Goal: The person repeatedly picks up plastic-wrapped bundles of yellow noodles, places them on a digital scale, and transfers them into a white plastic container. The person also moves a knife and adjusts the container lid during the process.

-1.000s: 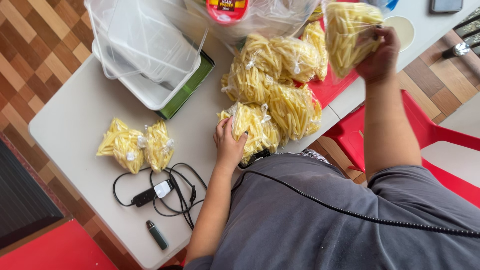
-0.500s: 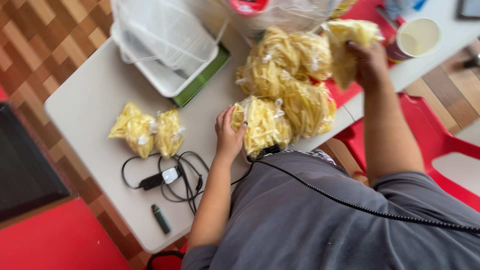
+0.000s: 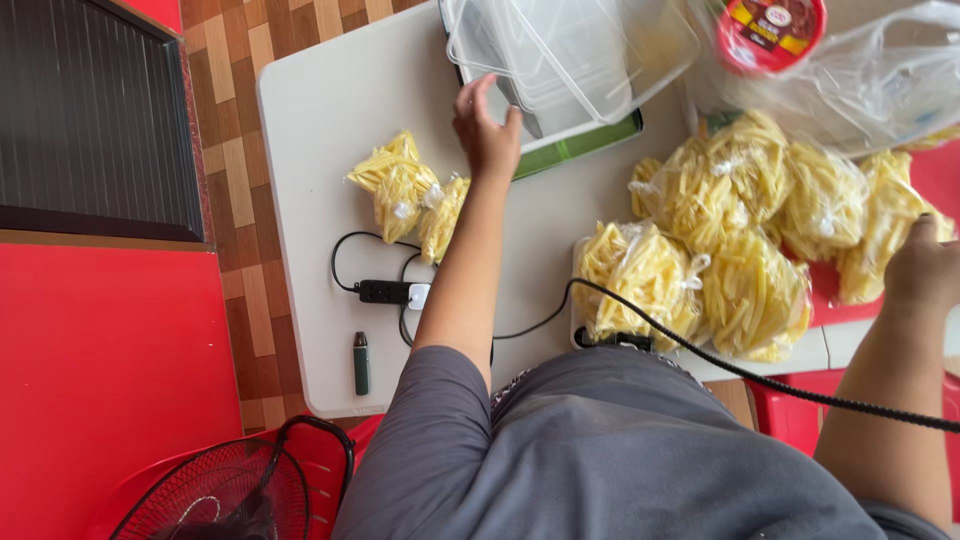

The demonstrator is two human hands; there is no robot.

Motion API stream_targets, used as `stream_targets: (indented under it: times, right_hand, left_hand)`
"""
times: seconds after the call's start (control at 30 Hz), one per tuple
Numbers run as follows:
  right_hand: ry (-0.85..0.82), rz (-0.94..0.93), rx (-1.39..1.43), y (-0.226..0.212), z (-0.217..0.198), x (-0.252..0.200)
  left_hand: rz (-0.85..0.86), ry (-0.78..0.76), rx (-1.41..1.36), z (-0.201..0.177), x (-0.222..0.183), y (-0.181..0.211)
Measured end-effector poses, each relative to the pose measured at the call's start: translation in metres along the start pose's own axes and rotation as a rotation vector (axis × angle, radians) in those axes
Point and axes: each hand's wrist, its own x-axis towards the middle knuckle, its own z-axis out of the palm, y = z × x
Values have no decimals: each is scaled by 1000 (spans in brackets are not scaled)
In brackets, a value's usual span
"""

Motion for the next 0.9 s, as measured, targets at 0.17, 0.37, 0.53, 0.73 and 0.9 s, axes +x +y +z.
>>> stream_targets:
  times: [0.17,0.37,0.53,0.73,0.9]
  right_hand:
    - [-66,-946,174,-160,30,-76]
    - [-187,-1338,-274,-342,108,-114]
    - [-177,-1281,-424,-342,143,-125]
    - [-24,-1298,-206,-320,130,-141]
    - [-45,-1361,-164,-334,104,-192]
  left_hand:
    - [-298,-103,141,27,24,-95]
    - [-521,-366,41,51,14,-118]
    - [-378,-183,110,31,4,-85]
    - [-59,-46,-531,2,-14,-29]
    - [-390,-282,-1230,-14,-24,30]
